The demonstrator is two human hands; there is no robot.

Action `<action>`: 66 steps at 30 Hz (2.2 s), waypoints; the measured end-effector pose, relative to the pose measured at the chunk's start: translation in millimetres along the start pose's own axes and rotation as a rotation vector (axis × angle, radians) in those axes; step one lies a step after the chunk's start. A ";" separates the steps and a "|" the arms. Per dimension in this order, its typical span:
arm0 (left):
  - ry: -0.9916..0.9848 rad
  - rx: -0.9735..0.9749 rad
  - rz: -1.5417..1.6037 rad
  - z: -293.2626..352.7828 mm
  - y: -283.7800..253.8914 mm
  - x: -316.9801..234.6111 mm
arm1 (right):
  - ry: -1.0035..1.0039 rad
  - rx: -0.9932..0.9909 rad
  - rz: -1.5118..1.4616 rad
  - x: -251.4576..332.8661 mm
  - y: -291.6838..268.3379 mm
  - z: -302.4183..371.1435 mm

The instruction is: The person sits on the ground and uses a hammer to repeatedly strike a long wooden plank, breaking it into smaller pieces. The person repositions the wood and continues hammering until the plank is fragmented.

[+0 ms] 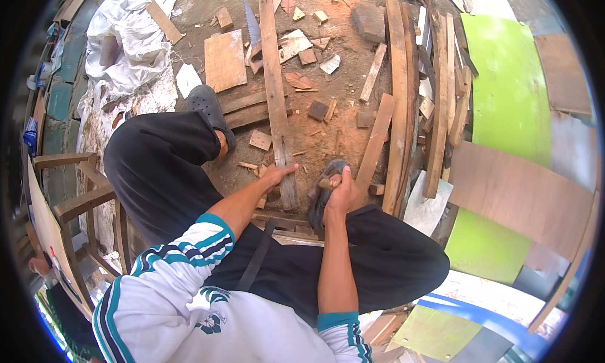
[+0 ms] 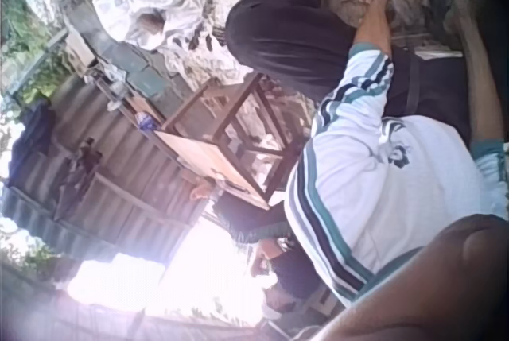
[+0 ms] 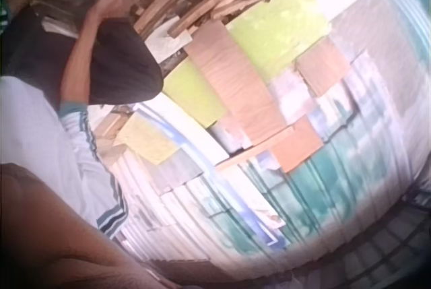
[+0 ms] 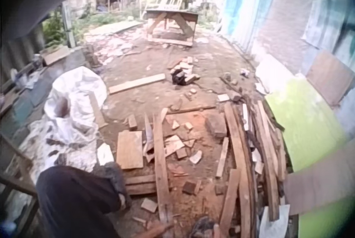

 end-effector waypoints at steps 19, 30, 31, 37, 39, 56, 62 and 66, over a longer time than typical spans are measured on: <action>0.163 -0.516 -0.461 122.4 -127.3 -51.0 | 0.634 0.104 0.369 -121.9 77.0 -64.3; 0.479 -0.447 -0.273 170.6 -106.2 -107.3 | 0.994 0.335 0.395 -186.4 101.5 -49.8; 0.507 -0.485 -0.291 173.9 -109.1 -107.1 | 0.982 0.428 0.479 -190.3 106.5 -43.1; 0.587 -0.529 -0.508 185.0 -109.0 -125.4 | 0.910 0.535 0.635 -202.0 102.5 -32.2; 0.645 -0.538 -0.590 184.7 -106.3 -141.7 | 0.930 0.535 0.565 -201.0 101.3 -28.9; 0.836 -0.188 -1.104 40.4 -41.8 -288.4 | 0.944 0.538 0.311 -168.9 69.0 -38.7; 0.763 -0.260 -1.157 3.7 -84.5 -267.2 | 0.931 0.509 0.359 -163.6 62.4 -39.0; 0.862 -0.371 -1.176 17.0 -86.9 -257.9 | 0.980 0.491 0.513 -168.6 57.5 -43.8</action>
Point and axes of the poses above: each hand's wrist, its own z-axis away from the middle knuckle, its own y-axis out of the palm, x = y × z, the point moved 10 cm from there along -z, towards the middle knuckle, and after that the axes turned 5 degrees about z, right-handed, at the moved point
